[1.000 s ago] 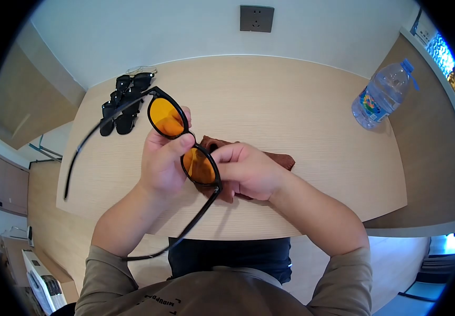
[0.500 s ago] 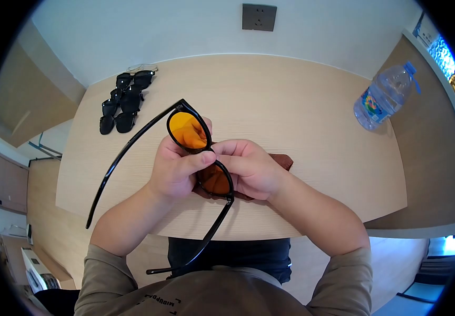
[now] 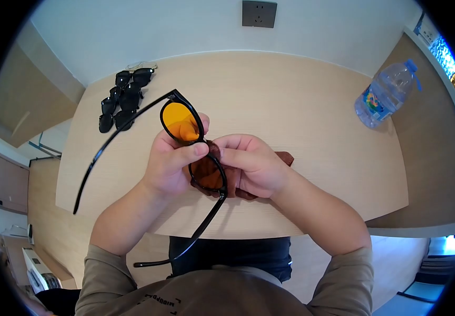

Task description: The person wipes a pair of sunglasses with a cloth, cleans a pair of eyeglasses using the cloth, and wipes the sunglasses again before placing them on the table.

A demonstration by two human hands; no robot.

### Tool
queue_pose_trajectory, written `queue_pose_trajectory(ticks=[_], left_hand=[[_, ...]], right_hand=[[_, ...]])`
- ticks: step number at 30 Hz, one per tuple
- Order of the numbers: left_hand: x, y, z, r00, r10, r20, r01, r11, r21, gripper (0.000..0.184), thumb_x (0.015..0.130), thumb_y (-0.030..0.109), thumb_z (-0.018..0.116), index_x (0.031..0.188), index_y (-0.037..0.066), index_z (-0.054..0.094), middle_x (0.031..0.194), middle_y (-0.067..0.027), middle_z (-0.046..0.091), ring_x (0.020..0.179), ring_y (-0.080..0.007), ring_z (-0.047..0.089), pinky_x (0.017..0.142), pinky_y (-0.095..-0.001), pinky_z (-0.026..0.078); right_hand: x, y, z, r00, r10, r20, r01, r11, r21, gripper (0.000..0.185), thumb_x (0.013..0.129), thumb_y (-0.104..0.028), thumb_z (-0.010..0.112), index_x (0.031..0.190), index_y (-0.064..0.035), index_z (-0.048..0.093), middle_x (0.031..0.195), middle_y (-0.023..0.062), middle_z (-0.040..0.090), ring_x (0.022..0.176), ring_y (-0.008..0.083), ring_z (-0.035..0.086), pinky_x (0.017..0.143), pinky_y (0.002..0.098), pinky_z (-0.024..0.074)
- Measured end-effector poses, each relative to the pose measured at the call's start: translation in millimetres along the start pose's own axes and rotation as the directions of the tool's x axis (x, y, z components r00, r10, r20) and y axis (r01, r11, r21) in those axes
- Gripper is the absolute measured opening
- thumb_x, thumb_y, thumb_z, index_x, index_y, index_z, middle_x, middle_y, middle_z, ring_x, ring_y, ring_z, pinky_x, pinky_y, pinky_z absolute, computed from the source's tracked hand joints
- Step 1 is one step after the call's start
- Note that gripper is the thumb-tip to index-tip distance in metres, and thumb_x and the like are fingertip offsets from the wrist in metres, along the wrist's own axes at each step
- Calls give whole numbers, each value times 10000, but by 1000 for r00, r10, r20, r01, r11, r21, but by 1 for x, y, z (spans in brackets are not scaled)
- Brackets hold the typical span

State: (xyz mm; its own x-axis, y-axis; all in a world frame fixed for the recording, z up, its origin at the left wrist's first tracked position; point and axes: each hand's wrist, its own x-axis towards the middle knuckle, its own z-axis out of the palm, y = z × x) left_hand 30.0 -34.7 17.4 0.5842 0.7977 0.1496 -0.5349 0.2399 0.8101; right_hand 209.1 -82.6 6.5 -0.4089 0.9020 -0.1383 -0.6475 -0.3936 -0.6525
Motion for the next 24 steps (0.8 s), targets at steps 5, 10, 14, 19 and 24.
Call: queue_pose_trajectory(ticks=[5,10,14,19,24], left_hand=[[3,7,-4,1000,5,-1,-5,1000,-30,276,850,12,698,1098,28,577,979,-27,619,881,-111,617,812,-278,519],[1,10,-2,1000,-18,-26,17,999,-44,254,857,16,685,1089,30,583,953,-15,612,885,-103,609,797,-275,512],[1,6,-5,1000,-31,7,31,998,-48,263,853,23,697,1089,29,581,970,-22,618,901,-111,609,813,-277,509],[0,5,5,996,24,-87,-18,998,59,282,850,27,705,1099,21,573,985,-33,622,892,-117,611,806,-283,515],[-3,10,5,995,49,-88,-49,999,8,284,842,-4,691,1097,15,567,962,-35,618,877,-109,614,797,-270,523]], right_hand=[[-3,3,9,959,216,185,-162,949,-269,137,926,-96,636,1009,10,660,878,94,675,698,138,653,527,235,496],[-2,-1,9,971,194,136,-158,958,-239,170,938,-102,623,1031,39,645,883,108,677,671,167,656,544,252,514],[-1,-2,-1,986,47,162,-36,997,-69,202,979,-100,541,1097,51,605,972,153,674,776,216,684,630,306,566],[0,2,-5,994,-28,105,25,999,21,218,989,-86,516,1150,49,573,1062,155,657,872,233,691,766,365,586],[-1,3,-3,977,99,186,-82,992,-99,204,976,-110,566,1095,48,617,992,139,680,829,214,688,725,320,570]])
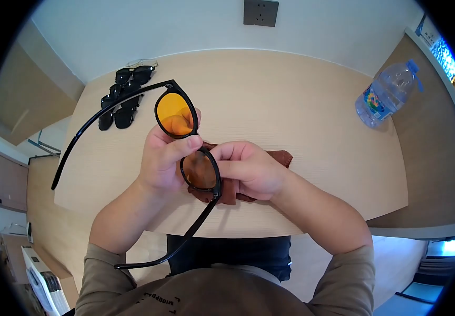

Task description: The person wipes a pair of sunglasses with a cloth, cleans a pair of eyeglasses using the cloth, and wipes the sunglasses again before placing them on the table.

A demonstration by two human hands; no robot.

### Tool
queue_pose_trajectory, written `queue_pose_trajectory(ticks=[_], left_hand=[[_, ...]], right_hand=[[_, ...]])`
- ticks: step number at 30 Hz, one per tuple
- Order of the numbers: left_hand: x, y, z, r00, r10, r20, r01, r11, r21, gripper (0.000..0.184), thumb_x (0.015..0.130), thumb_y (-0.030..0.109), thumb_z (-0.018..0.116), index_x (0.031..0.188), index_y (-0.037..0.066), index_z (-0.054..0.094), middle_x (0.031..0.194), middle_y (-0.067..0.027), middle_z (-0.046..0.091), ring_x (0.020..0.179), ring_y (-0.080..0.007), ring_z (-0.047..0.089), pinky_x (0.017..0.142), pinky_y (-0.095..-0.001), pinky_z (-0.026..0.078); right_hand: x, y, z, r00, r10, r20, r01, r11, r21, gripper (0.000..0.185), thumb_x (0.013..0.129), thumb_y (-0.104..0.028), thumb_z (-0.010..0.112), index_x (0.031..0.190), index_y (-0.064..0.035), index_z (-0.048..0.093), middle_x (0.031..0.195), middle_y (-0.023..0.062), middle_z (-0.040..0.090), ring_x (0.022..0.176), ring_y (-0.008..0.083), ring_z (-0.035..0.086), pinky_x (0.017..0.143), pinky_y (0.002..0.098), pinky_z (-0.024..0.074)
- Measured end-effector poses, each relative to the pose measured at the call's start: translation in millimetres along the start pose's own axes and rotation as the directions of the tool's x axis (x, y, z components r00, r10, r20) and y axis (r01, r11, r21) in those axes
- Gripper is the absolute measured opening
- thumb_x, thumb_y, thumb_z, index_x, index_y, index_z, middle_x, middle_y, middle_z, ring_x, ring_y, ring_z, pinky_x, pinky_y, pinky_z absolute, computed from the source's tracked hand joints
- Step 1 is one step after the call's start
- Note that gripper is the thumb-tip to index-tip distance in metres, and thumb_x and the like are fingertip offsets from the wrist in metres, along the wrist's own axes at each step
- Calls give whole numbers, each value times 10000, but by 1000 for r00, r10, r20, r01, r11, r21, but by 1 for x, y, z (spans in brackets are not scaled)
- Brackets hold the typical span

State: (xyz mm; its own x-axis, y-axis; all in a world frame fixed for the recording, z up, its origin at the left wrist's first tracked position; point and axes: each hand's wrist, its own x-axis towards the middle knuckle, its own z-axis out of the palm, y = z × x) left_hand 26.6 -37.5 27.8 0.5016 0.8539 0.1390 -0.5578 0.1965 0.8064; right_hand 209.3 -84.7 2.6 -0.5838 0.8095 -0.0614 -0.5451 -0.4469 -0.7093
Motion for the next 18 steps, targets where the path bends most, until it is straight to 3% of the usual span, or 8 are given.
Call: queue_pose_trajectory(ticks=[8,11,14,18], left_hand=[[-3,8,-1,999,-34,2,34,999,-18,254,842,-16,678,1071,28,577,918,-14,616,844,-105,617,789,-266,522],[-1,6,-7,998,-24,50,26,999,-36,245,853,1,676,1076,33,579,924,-17,622,859,-105,618,787,-267,520],[-1,-2,-5,999,-21,30,22,1000,-12,245,865,26,680,1087,34,577,936,-20,624,871,-105,617,790,-268,519],[-3,-3,0,999,-35,31,34,999,32,261,870,46,692,1100,29,572,960,-25,625,885,-109,619,798,-270,519]], right_hand=[[-1,-1,0,1000,-16,25,19,991,-133,213,966,-120,588,1083,53,629,1010,145,685,881,216,686,770,332,564],[-5,-7,-3,998,-50,42,50,999,-9,225,970,-131,584,1095,53,610,1023,157,678,900,235,683,784,354,565],[-5,-3,-7,994,-107,-4,107,994,2,238,979,-150,572,1104,51,595,1032,169,670,893,262,681,775,370,568],[-2,-4,7,997,-55,-59,56,998,20,228,979,-147,572,1103,42,602,977,156,677,798,245,680,682,347,565]])
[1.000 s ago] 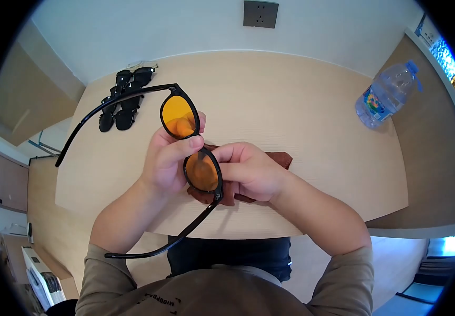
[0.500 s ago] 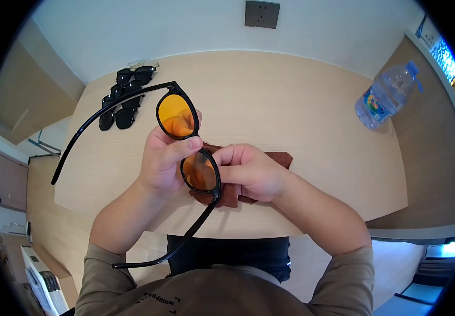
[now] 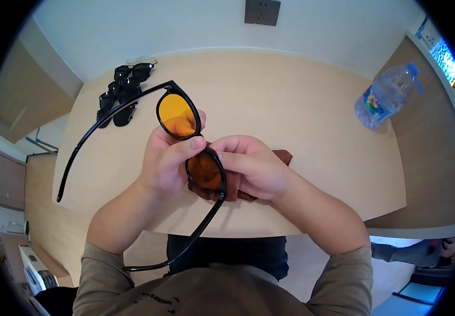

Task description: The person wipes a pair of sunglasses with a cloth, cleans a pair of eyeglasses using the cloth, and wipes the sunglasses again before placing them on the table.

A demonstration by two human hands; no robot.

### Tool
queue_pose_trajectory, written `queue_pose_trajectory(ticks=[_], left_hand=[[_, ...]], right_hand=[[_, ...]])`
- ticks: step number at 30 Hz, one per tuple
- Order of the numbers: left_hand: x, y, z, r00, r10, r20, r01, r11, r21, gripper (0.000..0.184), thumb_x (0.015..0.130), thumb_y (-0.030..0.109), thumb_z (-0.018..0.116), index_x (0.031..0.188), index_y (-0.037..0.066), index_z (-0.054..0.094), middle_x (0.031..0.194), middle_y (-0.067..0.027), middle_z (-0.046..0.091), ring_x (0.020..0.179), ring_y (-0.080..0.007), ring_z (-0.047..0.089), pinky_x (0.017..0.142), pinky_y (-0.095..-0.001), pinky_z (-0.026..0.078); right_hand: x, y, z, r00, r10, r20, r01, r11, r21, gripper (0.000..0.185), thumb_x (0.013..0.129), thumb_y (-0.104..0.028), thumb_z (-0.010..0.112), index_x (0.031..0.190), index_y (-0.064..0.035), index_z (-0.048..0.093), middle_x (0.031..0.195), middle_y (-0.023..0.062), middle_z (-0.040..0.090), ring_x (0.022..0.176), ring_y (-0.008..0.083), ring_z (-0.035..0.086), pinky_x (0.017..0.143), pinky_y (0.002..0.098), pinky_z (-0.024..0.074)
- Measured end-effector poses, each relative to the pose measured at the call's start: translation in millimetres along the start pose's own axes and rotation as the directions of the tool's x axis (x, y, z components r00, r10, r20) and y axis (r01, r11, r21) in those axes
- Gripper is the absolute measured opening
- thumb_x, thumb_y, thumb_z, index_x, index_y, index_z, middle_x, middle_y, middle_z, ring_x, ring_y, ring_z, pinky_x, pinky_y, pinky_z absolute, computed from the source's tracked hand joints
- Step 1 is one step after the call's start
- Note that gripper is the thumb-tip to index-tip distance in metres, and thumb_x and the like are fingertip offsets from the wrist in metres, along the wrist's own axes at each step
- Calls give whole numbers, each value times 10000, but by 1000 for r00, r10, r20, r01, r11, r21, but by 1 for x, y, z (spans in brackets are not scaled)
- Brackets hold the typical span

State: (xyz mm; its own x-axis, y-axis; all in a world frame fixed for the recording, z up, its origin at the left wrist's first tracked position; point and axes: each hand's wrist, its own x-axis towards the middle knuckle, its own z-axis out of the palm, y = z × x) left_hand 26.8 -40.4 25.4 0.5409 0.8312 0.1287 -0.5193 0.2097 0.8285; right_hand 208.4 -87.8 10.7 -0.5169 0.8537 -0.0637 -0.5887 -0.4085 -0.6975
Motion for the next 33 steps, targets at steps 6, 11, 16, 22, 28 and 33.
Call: queue_pose_trajectory(ticks=[6,11,16,22,28,33], left_hand=[[-1,-1,1,1000,0,-28,1,999,51,261,868,55,696,1094,26,570,949,-29,628,870,-112,626,801,-276,522],[2,6,-4,1000,-3,9,3,1000,-12,238,862,35,690,1072,31,577,936,-22,626,861,-106,621,789,-271,522],[2,0,-6,999,-34,-4,34,999,-40,236,862,39,695,1068,32,582,944,-24,634,872,-106,621,790,-269,520],[0,-2,0,999,-27,30,23,991,130,260,858,47,713,1081,22,583,964,-27,635,893,-111,623,807,-268,519],[1,3,-5,999,-1,40,1,1000,10,252,859,35,707,1077,23,581,960,-25,632,886,-98,619,790,-266,523],[0,3,-4,999,-50,8,50,999,3,256,859,34,708,1083,28,583,969,-26,630,898,-99,618,813,-270,521]], right_hand=[[1,5,2,994,106,-29,-110,979,-173,202,963,-154,603,1055,22,642,917,122,686,651,148,646,489,253,503],[0,-6,4,995,101,20,-93,967,-236,197,961,-147,607,1023,34,655,939,130,691,745,180,673,633,284,553],[-2,-5,3,1000,-4,18,5,999,-42,190,977,-131,577,1040,38,635,929,140,688,786,209,686,717,317,566],[2,7,9,998,55,-39,-61,979,-197,183,970,-169,596,1011,2,644,839,110,675,638,161,640,524,241,500],[-3,-6,7,992,117,45,-93,927,-363,175,965,-114,580,1039,23,659,875,107,687,665,165,654,536,240,514],[0,-6,4,999,8,42,-2,992,-130,203,993,-103,518,1057,54,631,964,140,690,722,196,692,559,254,547]])
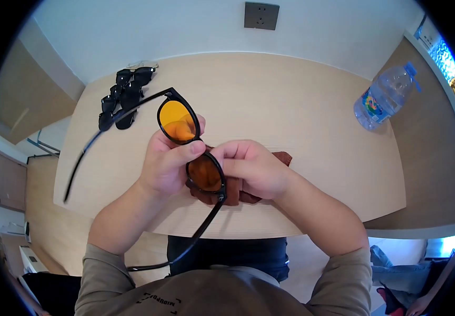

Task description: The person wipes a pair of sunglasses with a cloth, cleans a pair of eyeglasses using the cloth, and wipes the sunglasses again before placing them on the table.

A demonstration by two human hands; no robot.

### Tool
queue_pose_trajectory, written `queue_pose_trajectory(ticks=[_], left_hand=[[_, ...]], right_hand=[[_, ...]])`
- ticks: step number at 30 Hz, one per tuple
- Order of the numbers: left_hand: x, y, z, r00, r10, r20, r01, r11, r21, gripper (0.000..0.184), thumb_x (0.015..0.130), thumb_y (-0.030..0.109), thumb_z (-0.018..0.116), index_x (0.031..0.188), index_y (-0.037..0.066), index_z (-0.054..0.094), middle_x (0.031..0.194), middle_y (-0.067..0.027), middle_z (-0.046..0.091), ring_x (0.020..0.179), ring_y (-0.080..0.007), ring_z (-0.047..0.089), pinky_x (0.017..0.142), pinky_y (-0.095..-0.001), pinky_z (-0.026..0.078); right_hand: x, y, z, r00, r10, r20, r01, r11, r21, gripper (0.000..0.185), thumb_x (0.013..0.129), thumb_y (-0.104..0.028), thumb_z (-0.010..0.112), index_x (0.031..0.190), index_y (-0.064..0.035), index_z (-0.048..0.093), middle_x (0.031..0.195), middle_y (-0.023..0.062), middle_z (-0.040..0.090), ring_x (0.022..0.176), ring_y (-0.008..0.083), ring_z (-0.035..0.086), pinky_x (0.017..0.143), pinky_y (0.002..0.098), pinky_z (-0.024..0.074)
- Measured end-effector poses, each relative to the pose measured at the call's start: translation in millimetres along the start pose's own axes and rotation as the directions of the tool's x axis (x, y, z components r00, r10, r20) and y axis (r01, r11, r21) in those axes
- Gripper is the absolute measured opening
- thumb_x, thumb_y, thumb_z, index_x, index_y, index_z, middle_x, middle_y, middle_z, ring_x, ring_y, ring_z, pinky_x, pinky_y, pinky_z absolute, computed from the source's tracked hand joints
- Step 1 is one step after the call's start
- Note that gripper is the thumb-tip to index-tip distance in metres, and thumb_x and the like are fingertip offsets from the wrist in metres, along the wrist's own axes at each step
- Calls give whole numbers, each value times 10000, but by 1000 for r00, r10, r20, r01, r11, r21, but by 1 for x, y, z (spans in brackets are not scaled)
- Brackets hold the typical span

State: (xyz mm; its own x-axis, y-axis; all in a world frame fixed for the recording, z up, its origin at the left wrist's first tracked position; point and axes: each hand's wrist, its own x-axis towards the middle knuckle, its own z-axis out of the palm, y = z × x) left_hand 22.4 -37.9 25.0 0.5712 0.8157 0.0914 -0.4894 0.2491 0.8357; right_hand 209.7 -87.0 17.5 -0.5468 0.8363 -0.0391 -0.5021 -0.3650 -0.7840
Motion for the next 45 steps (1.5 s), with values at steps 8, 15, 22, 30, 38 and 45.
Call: queue_pose_trajectory(ticks=[8,15,22,30,38,45], left_hand=[[0,-2,0,1000,13,-6,-13,1000,-7,273,847,23,704,1091,25,584,990,-33,631,894,-115,628,830,-292,528],[4,-3,1,987,-83,-134,71,993,-97,193,832,-5,695,1010,18,627,946,-49,668,887,-137,653,794,-282,538],[3,-17,8,980,-124,-153,148,976,157,105,814,-39,657,907,-2,622,803,-68,664,704,-150,649,636,-281,527],[4,-21,3,979,-31,-203,98,939,330,97,806,-40,648,796,19,571,764,-52,633,704,-107,613,623,-263,513],[0,-19,12,972,-92,-217,154,945,288,99,792,-33,661,789,6,570,757,-58,630,683,-124,624,610,-272,519],[5,-15,-3,952,-212,-220,259,943,210,149,785,-70,641,924,-16,638,883,-80,681,796,-156,663,744,-290,540]], right_hand=[[-4,-6,3,976,200,82,-163,930,-328,154,966,-91,553,1055,8,629,944,101,696,857,145,674,686,265,537],[-7,-15,7,817,-386,-429,294,918,-266,85,957,-64,557,997,-12,610,950,84,680,826,160,649,755,307,529],[11,-24,20,475,-770,425,113,-426,-898,108,778,-2,678,877,-36,649,743,110,573,639,275,570,549,343,461],[12,-15,24,678,-715,168,117,-120,-986,69,801,-111,678,849,-64,693,715,101,618,673,290,622,608,386,511],[20,-9,14,514,-723,461,154,-451,-879,154,752,-44,692,896,-50,637,734,65,566,592,244,589,484,340,485],[14,-5,7,602,-717,350,177,-307,-935,200,794,-86,707,988,-71,661,780,73,610,683,258,622,592,351,516]])
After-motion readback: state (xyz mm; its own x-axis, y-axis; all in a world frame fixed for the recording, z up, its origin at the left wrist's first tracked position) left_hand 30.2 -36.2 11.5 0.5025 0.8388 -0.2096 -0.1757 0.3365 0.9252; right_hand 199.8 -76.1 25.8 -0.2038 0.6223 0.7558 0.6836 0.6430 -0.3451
